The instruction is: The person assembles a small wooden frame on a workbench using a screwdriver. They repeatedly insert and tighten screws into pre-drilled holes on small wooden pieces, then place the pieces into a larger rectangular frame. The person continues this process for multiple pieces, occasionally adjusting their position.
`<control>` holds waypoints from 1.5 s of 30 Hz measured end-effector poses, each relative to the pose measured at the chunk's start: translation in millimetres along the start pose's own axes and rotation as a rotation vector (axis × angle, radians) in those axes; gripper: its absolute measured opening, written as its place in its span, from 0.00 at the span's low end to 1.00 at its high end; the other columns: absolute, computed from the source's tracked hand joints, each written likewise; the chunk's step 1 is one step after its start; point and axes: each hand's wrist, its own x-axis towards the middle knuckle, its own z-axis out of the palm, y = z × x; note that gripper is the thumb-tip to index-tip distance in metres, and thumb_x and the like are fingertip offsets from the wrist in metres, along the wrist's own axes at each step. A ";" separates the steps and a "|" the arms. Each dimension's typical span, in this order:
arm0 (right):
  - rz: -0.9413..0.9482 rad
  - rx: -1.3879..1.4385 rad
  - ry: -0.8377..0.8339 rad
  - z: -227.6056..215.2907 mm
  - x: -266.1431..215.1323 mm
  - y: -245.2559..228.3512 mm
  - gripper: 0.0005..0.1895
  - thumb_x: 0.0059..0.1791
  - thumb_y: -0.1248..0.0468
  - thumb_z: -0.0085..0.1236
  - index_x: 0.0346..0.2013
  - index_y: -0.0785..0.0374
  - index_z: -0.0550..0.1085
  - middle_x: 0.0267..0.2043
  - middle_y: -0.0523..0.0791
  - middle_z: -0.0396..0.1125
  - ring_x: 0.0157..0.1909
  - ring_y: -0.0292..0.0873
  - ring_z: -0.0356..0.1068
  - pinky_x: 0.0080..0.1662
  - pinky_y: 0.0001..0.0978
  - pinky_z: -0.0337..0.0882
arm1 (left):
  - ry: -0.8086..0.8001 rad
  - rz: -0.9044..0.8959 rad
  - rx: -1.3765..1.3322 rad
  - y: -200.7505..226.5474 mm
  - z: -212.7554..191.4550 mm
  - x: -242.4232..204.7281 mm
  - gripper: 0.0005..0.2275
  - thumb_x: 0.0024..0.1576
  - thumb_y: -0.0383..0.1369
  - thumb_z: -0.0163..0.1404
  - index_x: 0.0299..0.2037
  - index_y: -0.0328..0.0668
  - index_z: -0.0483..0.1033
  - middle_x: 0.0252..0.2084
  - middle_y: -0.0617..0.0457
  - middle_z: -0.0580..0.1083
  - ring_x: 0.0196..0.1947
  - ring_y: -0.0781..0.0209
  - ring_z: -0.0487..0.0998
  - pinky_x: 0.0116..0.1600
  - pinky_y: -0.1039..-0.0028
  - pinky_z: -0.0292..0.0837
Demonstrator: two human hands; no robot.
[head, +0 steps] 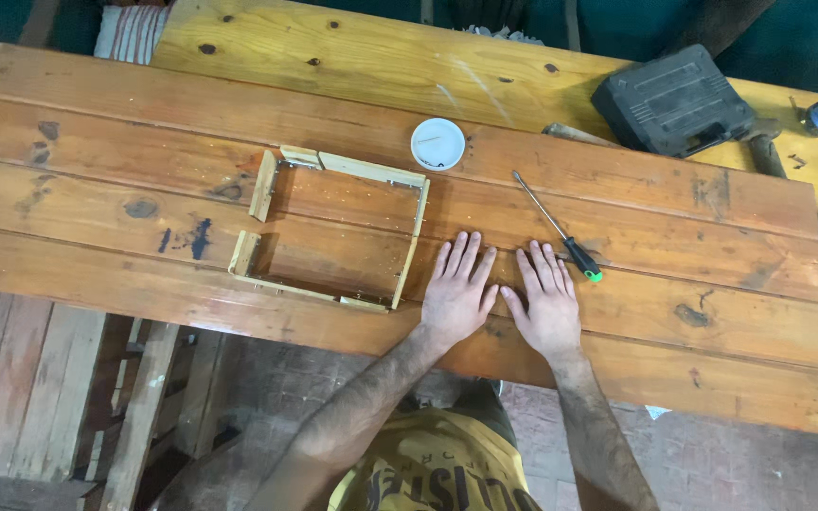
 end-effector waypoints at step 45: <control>-0.616 0.244 0.402 -47.8 73.6 -68.6 0.01 0.48 0.66 0.62 0.34 0.58 0.79 0.39 0.42 0.74 0.46 0.46 0.76 0.48 0.45 0.76 | 0.026 0.314 -0.017 -85.2 -164.0 4.5 0.13 0.44 0.25 0.63 0.38 0.51 0.81 0.63 0.50 0.70 0.62 0.42 0.72 0.53 0.57 0.75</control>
